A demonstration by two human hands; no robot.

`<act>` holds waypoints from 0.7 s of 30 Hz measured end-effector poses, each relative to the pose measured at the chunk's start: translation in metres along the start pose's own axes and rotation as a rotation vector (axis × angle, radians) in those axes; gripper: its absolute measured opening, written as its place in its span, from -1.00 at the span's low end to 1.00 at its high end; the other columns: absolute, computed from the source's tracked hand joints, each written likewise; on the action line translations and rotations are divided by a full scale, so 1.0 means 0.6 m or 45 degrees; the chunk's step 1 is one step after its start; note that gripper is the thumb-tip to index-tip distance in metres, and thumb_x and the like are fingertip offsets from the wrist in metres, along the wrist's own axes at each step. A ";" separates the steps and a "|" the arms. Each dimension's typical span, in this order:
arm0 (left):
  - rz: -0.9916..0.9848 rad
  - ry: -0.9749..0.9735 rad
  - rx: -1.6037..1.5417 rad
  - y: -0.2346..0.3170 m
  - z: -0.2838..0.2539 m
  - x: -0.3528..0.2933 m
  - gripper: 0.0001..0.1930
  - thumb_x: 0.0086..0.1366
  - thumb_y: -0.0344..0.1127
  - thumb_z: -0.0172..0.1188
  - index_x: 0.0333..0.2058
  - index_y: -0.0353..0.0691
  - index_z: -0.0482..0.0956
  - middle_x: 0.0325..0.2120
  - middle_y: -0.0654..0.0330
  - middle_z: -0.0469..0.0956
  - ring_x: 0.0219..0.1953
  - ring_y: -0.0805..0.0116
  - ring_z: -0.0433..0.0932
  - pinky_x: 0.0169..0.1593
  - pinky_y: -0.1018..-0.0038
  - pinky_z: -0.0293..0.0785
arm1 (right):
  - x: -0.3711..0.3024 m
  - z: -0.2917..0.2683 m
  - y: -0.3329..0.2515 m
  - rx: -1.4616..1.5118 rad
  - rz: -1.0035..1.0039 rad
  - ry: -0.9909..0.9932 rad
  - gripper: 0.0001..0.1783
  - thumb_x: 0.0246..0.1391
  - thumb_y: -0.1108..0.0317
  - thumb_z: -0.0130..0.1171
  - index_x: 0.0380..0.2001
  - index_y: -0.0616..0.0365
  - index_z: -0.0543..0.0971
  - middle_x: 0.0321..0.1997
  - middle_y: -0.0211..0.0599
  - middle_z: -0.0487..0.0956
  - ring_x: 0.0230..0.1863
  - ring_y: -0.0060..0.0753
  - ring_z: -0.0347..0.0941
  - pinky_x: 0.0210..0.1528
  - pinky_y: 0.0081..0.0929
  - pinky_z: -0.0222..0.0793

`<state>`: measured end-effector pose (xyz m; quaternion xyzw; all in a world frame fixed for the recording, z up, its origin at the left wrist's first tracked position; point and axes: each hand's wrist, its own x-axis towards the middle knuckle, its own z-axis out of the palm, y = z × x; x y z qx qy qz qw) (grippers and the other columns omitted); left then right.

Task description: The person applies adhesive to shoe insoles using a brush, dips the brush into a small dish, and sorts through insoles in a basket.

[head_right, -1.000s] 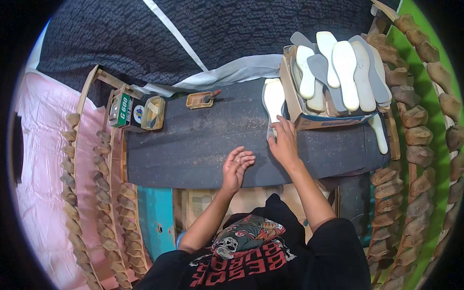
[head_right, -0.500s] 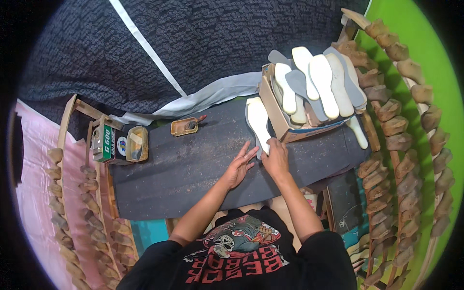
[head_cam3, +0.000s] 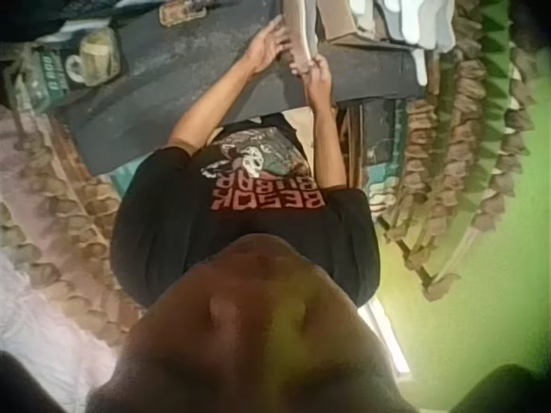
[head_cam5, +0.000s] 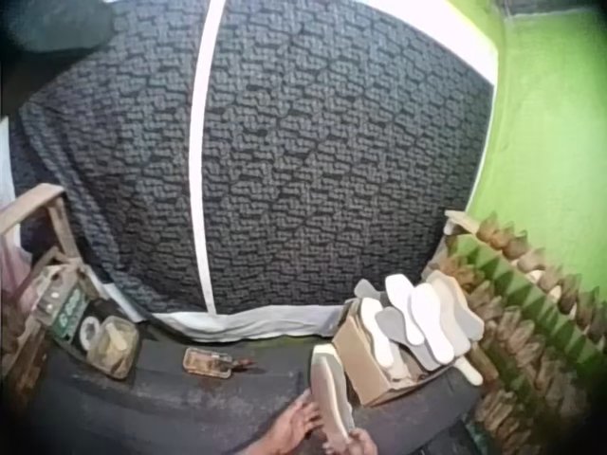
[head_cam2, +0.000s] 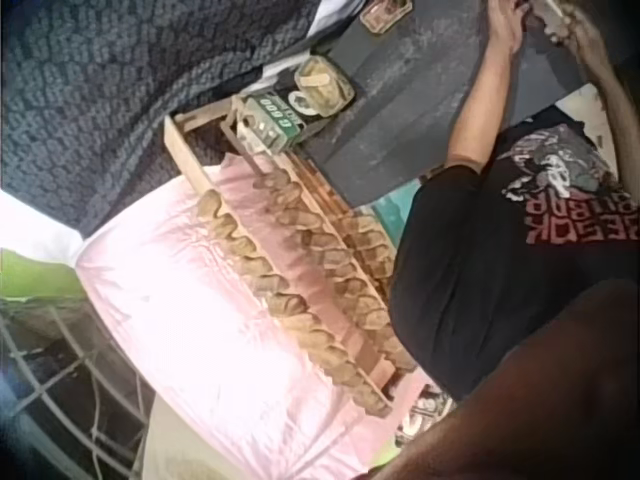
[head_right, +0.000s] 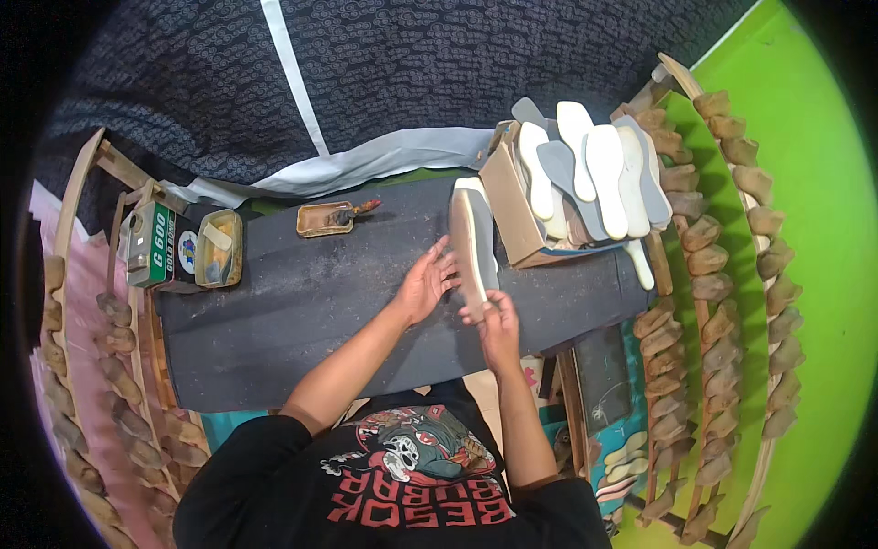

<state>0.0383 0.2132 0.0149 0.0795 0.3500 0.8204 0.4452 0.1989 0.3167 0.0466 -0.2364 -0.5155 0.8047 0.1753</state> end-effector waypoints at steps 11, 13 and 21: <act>0.097 0.065 -0.126 0.025 0.047 0.018 -0.50 0.52 -0.22 -0.02 0.36 -0.06 0.16 0.25 0.01 0.46 0.17 0.05 0.59 0.21 0.16 0.56 | 0.072 -0.050 -0.018 -0.352 0.248 -0.347 -0.75 0.42 0.36 -0.05 -0.01 0.26 0.52 -0.25 -0.21 0.67 -0.38 -0.50 0.57 -0.30 -0.57 0.49; 0.121 0.015 -0.066 0.019 0.037 0.019 -0.45 0.54 -0.12 -0.07 0.42 -0.04 0.09 0.25 -0.04 0.45 0.19 0.02 0.57 0.22 0.13 0.57 | 0.099 -0.055 -0.034 -0.402 0.163 -0.278 -0.78 0.40 0.32 0.04 -0.05 0.22 0.53 -0.27 -0.37 0.65 -0.42 -0.65 0.44 -0.36 -0.64 0.37; -0.008 0.163 0.115 -0.014 0.041 -0.050 -0.48 0.57 0.01 -0.12 0.36 -0.06 0.15 0.15 0.03 0.49 0.02 0.09 0.64 -0.07 0.12 0.70 | 0.199 -0.035 -0.016 -0.688 -0.089 -0.418 -0.77 0.37 0.37 0.15 0.00 0.23 0.47 -0.45 -0.49 0.49 -0.43 -0.68 0.37 -0.36 -0.58 0.30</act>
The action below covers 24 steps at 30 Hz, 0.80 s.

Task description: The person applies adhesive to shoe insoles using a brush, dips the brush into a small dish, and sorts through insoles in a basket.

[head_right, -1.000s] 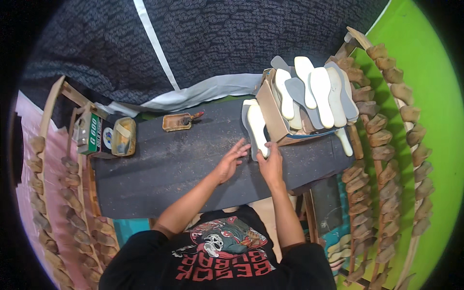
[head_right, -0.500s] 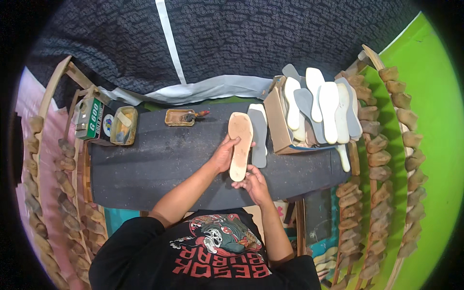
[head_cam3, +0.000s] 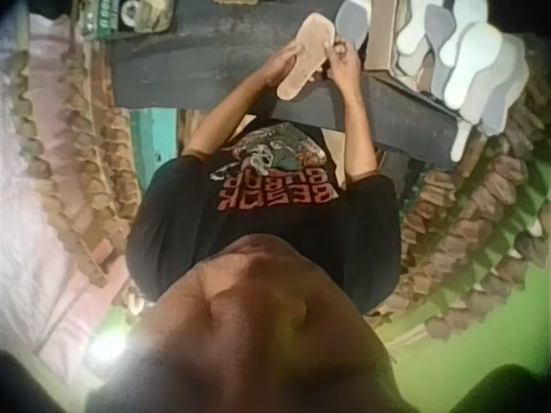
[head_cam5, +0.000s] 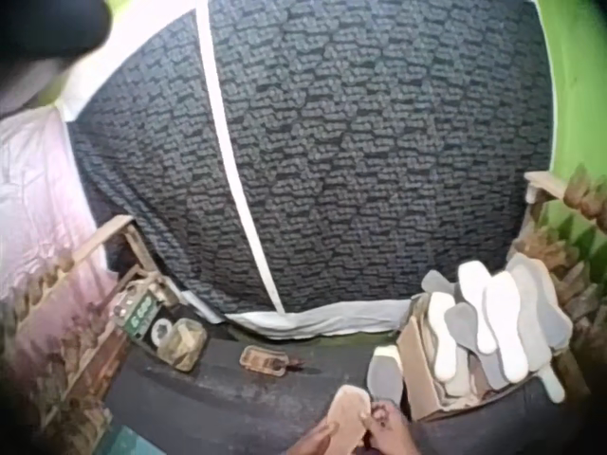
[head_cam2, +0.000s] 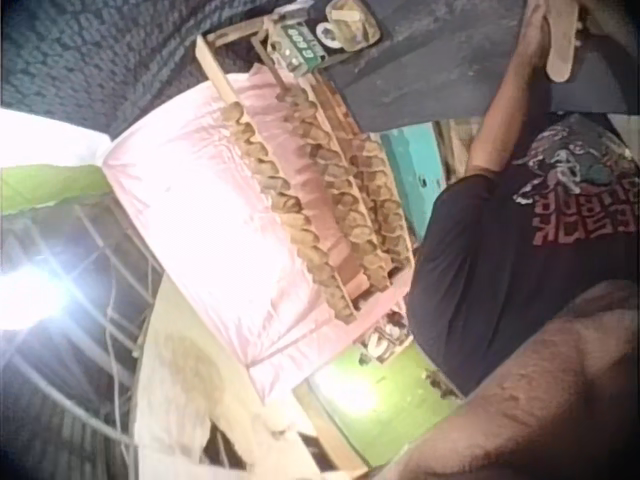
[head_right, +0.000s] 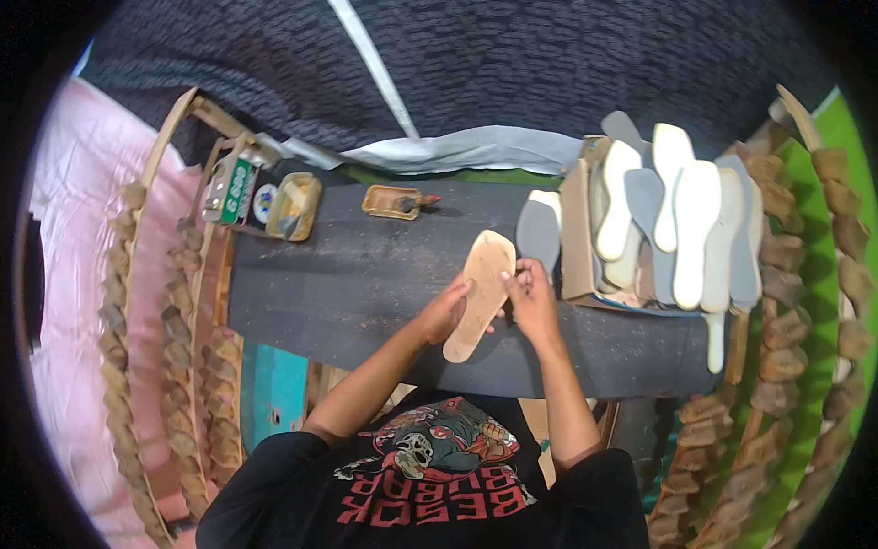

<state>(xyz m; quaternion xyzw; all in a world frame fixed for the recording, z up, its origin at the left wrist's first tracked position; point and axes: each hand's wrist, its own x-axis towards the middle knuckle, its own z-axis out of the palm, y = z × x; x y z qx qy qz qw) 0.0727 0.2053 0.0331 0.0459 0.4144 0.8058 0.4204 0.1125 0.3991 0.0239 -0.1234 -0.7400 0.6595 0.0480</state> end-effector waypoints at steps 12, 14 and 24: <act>0.011 0.168 -0.088 0.006 -0.123 -0.122 -0.12 0.45 0.46 -0.43 0.40 -0.12 0.30 0.21 0.04 0.52 -0.01 0.24 0.60 0.03 0.19 0.58 | 0.117 0.155 -0.015 0.084 0.169 -0.245 -0.41 0.29 0.28 0.19 0.31 0.29 0.38 -0.28 -0.38 0.59 -0.46 -0.56 0.45 -0.38 -0.53 0.39; 0.019 0.179 -0.151 0.005 -0.151 -0.128 -0.13 0.45 0.45 -0.42 0.39 -0.12 0.32 0.20 0.05 0.53 -0.01 0.24 0.60 0.03 0.18 0.58 | 0.143 0.190 -0.023 0.041 0.199 -0.236 -0.34 0.30 0.23 0.20 0.36 0.31 0.31 -0.29 -0.37 0.59 -0.48 -0.55 0.44 -0.40 -0.52 0.38; 0.044 0.084 -0.339 0.073 -0.240 -0.151 -0.12 0.43 0.48 -0.45 0.33 -0.09 0.40 0.11 0.07 0.58 -0.14 0.21 0.64 -0.10 0.21 0.61 | 0.250 0.299 -0.029 0.093 0.289 -0.035 -0.36 0.39 0.02 0.16 0.32 0.25 0.36 -0.32 -0.30 0.62 -0.61 -0.60 0.39 -0.58 -0.56 0.32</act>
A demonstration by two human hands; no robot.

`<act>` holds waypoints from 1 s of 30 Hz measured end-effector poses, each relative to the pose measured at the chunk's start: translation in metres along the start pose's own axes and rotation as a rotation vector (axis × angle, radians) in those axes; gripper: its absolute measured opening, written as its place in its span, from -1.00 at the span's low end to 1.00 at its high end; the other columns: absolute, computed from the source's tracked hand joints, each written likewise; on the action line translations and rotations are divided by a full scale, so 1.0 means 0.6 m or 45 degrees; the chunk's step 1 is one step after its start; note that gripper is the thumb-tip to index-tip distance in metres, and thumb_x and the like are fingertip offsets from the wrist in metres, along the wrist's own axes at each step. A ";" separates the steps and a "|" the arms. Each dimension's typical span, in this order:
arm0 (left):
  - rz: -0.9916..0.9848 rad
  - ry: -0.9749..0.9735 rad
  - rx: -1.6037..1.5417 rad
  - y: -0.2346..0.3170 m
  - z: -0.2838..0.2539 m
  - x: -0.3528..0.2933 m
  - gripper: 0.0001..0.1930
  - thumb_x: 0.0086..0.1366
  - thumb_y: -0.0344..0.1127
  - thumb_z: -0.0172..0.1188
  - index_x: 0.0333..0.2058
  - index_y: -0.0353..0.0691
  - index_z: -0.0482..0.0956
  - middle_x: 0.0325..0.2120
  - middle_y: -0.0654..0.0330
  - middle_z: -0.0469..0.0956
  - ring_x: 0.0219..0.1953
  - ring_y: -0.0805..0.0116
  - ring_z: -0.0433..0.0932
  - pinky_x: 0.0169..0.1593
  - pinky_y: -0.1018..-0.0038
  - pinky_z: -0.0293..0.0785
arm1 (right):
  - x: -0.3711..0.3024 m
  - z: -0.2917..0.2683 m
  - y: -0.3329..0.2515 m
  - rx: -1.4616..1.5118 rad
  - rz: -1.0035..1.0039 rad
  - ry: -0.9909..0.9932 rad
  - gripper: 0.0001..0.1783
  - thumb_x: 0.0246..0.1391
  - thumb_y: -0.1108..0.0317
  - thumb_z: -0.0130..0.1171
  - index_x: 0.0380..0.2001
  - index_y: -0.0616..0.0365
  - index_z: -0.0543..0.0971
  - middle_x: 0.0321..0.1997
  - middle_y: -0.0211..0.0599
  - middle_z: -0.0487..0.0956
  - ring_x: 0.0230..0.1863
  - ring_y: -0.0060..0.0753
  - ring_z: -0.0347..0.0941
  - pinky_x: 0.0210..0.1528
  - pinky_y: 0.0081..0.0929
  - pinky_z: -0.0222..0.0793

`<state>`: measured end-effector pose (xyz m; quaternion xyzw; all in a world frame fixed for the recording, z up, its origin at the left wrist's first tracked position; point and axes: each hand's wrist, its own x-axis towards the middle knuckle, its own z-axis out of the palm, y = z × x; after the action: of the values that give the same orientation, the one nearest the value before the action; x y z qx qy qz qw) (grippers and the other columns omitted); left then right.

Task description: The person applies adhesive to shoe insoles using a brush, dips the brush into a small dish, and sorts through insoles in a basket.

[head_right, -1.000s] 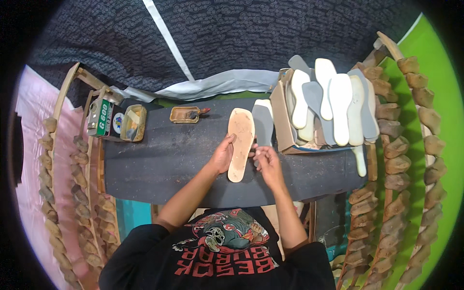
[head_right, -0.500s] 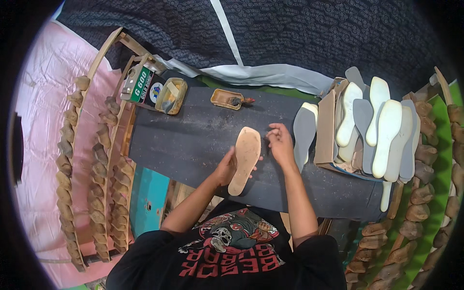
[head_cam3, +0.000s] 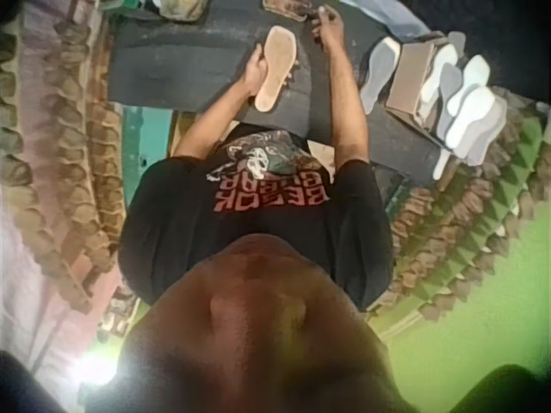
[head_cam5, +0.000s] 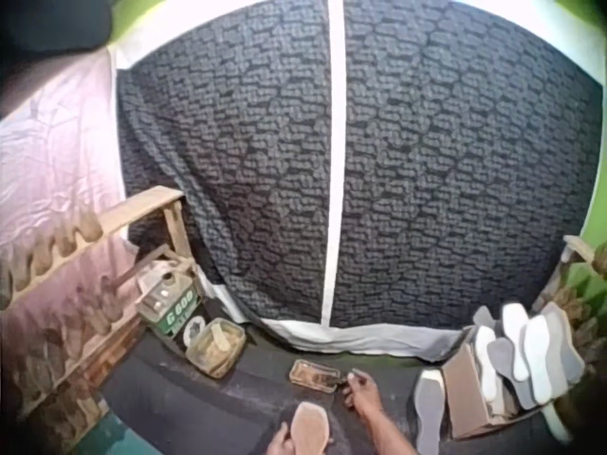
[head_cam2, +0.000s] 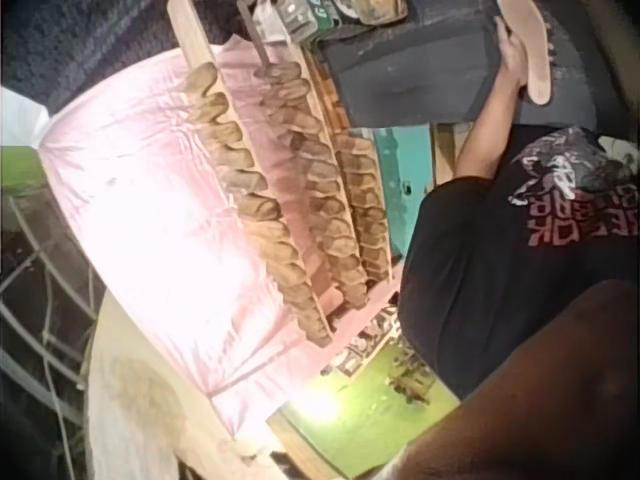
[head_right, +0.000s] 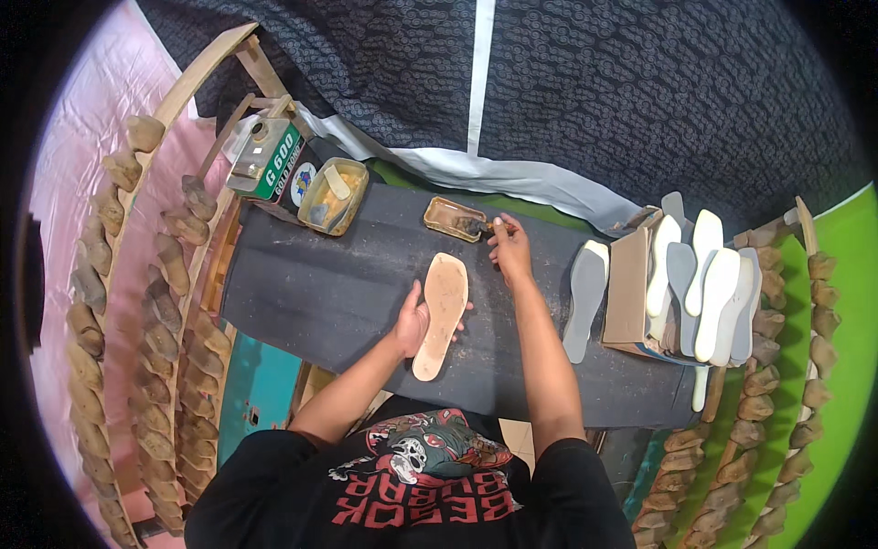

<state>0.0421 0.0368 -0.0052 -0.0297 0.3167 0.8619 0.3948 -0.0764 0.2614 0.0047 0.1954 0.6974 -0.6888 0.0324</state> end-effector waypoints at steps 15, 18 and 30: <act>-0.010 0.043 -0.163 0.050 -0.006 -0.005 -0.15 0.39 0.54 -0.38 0.12 -0.08 0.51 -0.18 0.17 0.60 -0.32 0.25 0.54 -0.27 0.27 0.49 | -0.093 0.040 -0.052 0.031 -0.732 0.136 -0.70 0.40 0.29 0.14 0.07 0.22 0.61 -0.19 -0.22 0.70 -0.21 -0.46 0.65 -0.11 -0.48 0.56; -0.012 0.052 -0.139 0.048 0.002 -0.009 -0.15 0.39 0.54 -0.37 0.13 -0.08 0.51 -0.17 0.18 0.59 -0.31 0.25 0.52 -0.25 0.28 0.48 | -0.091 0.037 -0.030 -0.087 -0.639 0.102 -0.70 0.41 0.33 0.13 0.10 0.23 0.59 -0.19 -0.21 0.70 -0.19 -0.46 0.65 -0.10 -0.47 0.56; 0.032 0.000 -0.131 0.006 -0.005 -0.004 -0.18 0.42 0.48 -0.39 0.26 -0.03 0.45 -0.04 0.11 0.61 -0.25 0.20 0.58 -0.19 0.18 0.56 | -0.099 0.023 -0.029 -0.144 -0.738 0.204 -0.73 0.39 0.32 0.14 0.03 0.24 0.59 -0.25 -0.10 0.69 -0.20 -0.33 0.69 -0.10 -0.39 0.54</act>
<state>0.0405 0.0320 -0.0048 -0.0460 0.2724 0.8819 0.3821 -0.0304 0.2351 0.0390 0.0399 0.7615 -0.6120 -0.2097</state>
